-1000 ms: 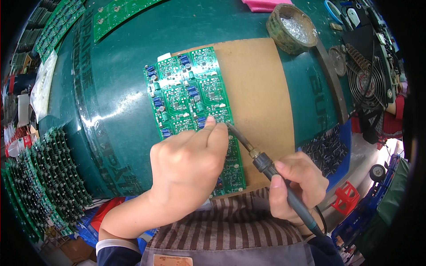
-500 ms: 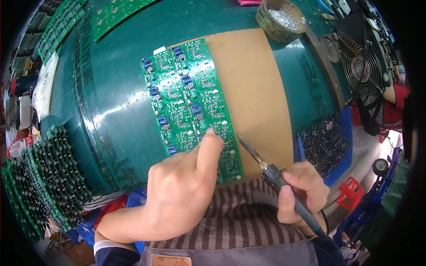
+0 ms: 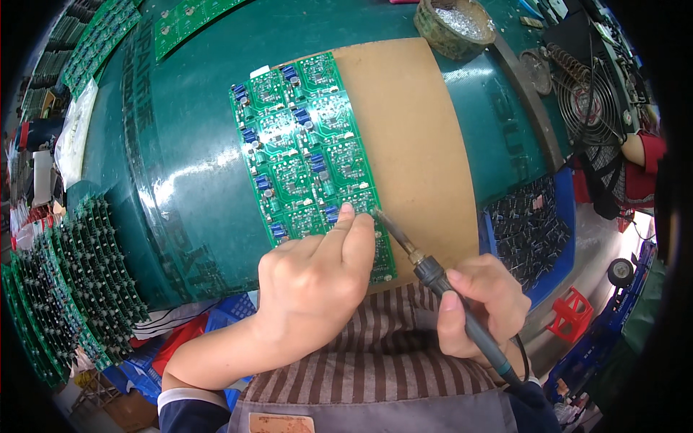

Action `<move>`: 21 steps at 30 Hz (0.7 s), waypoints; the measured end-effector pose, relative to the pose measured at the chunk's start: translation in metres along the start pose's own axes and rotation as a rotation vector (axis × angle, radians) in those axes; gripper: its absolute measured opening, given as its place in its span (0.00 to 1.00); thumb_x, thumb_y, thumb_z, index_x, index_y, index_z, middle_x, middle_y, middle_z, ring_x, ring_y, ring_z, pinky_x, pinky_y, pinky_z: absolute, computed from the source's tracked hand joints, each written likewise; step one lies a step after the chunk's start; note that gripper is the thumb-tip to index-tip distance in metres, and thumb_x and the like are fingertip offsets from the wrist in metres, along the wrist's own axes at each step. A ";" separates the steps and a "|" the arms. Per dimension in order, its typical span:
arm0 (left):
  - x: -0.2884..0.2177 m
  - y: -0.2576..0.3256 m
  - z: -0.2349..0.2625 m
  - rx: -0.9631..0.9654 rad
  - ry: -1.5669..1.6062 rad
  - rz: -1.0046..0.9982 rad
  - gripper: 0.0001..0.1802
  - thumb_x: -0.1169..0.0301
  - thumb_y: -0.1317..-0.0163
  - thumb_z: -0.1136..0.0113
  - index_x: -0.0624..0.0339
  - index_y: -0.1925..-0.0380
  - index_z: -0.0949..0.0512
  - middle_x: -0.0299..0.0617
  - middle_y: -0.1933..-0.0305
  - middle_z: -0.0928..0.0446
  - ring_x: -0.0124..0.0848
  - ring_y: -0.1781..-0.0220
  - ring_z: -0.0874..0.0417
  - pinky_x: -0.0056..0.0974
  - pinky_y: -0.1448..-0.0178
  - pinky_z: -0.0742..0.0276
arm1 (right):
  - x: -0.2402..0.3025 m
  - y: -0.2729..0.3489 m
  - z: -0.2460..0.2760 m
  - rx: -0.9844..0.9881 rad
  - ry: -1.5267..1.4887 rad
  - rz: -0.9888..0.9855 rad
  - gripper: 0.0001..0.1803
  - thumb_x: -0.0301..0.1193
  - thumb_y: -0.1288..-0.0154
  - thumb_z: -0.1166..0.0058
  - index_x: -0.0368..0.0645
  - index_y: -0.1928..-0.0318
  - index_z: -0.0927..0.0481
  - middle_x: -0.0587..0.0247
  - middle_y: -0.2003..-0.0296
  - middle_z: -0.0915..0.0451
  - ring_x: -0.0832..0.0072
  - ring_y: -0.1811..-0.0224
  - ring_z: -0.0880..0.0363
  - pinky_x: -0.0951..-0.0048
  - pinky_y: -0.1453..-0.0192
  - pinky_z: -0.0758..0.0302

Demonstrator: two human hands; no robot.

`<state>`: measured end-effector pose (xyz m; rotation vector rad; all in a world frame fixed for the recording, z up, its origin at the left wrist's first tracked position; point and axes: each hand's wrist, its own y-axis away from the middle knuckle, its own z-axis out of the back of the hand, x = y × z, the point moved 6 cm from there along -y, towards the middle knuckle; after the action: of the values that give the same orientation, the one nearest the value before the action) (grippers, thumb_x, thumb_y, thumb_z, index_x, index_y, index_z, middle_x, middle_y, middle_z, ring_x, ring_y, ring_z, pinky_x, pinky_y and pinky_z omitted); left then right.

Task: The person solders electronic components onto circuit boards using a soldering iron, places the completed boards onto a stack, and takes another circuit board to solder.

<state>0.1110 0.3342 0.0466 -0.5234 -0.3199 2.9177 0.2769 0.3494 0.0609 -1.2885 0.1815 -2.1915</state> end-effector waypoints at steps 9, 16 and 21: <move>0.003 -0.001 0.000 -0.042 0.149 0.064 0.10 0.81 0.46 0.35 0.64 0.63 0.22 0.44 0.79 0.28 0.39 0.79 0.28 0.42 0.73 0.30 | -0.002 0.002 0.002 0.007 0.001 -0.013 0.11 0.24 0.50 0.39 0.33 0.65 0.21 0.57 0.78 0.21 0.65 0.80 0.21 0.70 0.72 0.21; 0.000 -0.001 0.000 -0.020 0.036 0.037 0.08 0.80 0.47 0.33 0.61 0.66 0.20 0.42 0.80 0.25 0.38 0.81 0.27 0.41 0.76 0.31 | 0.001 0.001 -0.001 -0.003 -0.025 -0.006 0.10 0.22 0.50 0.39 0.33 0.65 0.21 0.57 0.78 0.21 0.64 0.79 0.21 0.70 0.72 0.22; 0.001 0.000 0.002 0.052 0.037 0.131 0.06 0.80 0.46 0.34 0.61 0.68 0.18 0.43 0.73 0.19 0.39 0.79 0.25 0.40 0.74 0.29 | 0.004 0.000 0.000 0.019 -0.008 0.016 0.10 0.22 0.50 0.39 0.33 0.64 0.21 0.57 0.77 0.20 0.64 0.77 0.20 0.70 0.71 0.22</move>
<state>0.1096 0.3341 0.0480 -0.6116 -0.2123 3.0282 0.2754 0.3467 0.0638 -1.2813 0.1668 -2.1695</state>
